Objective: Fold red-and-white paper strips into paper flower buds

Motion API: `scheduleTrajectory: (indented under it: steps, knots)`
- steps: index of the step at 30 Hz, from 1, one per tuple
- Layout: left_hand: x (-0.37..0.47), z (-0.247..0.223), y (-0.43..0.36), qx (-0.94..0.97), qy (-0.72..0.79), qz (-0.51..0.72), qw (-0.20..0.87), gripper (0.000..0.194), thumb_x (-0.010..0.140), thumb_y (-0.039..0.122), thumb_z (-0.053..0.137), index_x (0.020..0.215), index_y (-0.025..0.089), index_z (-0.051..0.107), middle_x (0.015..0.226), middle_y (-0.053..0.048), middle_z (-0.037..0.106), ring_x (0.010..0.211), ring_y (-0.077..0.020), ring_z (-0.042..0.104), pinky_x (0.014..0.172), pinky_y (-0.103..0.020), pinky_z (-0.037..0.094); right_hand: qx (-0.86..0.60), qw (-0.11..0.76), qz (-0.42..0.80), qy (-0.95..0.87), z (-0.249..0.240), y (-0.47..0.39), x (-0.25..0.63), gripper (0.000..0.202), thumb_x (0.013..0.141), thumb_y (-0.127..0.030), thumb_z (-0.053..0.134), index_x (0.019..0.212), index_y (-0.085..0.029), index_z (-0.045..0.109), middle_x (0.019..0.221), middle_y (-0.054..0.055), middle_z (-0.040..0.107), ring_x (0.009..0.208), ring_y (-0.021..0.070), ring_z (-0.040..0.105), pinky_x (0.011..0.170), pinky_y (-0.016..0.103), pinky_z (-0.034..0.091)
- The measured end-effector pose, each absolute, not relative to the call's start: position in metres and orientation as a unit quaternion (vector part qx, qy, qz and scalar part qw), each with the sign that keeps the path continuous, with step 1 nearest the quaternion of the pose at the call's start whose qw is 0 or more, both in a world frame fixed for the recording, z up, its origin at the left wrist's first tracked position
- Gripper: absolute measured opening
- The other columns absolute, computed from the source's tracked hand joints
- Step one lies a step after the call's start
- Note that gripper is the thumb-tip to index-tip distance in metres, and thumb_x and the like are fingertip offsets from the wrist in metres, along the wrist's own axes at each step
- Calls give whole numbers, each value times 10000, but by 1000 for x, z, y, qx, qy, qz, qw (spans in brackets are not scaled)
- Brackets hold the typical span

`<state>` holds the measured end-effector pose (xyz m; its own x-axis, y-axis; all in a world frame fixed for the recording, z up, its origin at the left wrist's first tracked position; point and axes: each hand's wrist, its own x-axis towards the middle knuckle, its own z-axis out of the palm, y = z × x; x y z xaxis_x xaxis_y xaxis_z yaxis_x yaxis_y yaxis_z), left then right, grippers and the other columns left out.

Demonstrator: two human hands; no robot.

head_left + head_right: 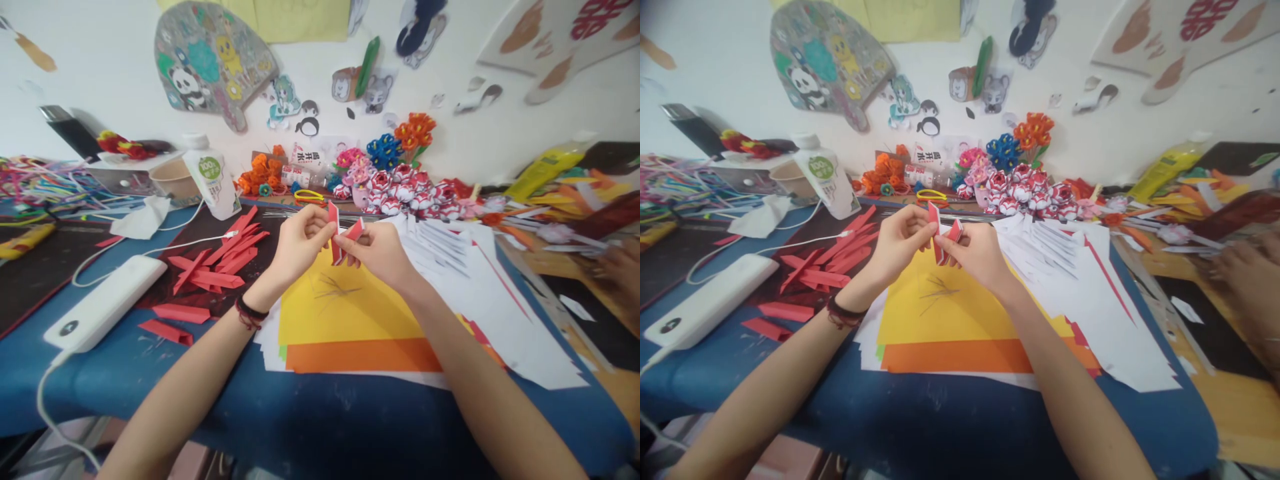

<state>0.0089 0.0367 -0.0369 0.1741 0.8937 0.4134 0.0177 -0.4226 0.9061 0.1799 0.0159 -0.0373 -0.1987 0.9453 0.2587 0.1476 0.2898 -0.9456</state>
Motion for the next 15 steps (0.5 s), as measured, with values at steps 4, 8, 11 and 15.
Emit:
scheduleTrajectory:
  steps: [4,8,11,15]
  knots:
    - [6,-39,40,653,339,515,441,186,881,313,712,842,151,630,697,3,635,588,-72,581,520,-173,459,-409,448,402,-686,-32,12,180,418,827,-539,769,683,-157,678,536,18,651,439,109,575,431,224,434]
    - [6,-40,40,635,336,531,450,257,875,367,742,806,143,636,681,17,591,565,-56,520,501,-168,422,-412,447,394,-690,-34,11,179,304,855,-427,747,731,-155,689,560,15,666,461,111,595,444,218,438]
    - [7,-38,39,615,317,568,445,269,857,386,774,816,154,643,712,22,591,579,-56,517,514,-173,429,-412,421,431,-683,-36,11,178,277,837,-410,757,782,-141,719,613,36,705,476,117,613,451,222,459]
    - [9,-35,37,594,312,584,457,308,878,417,760,766,167,621,670,30,573,562,-56,502,518,-177,415,-413,405,448,-682,-33,10,178,232,827,-355,753,744,-143,709,610,28,700,460,105,594,436,215,438]
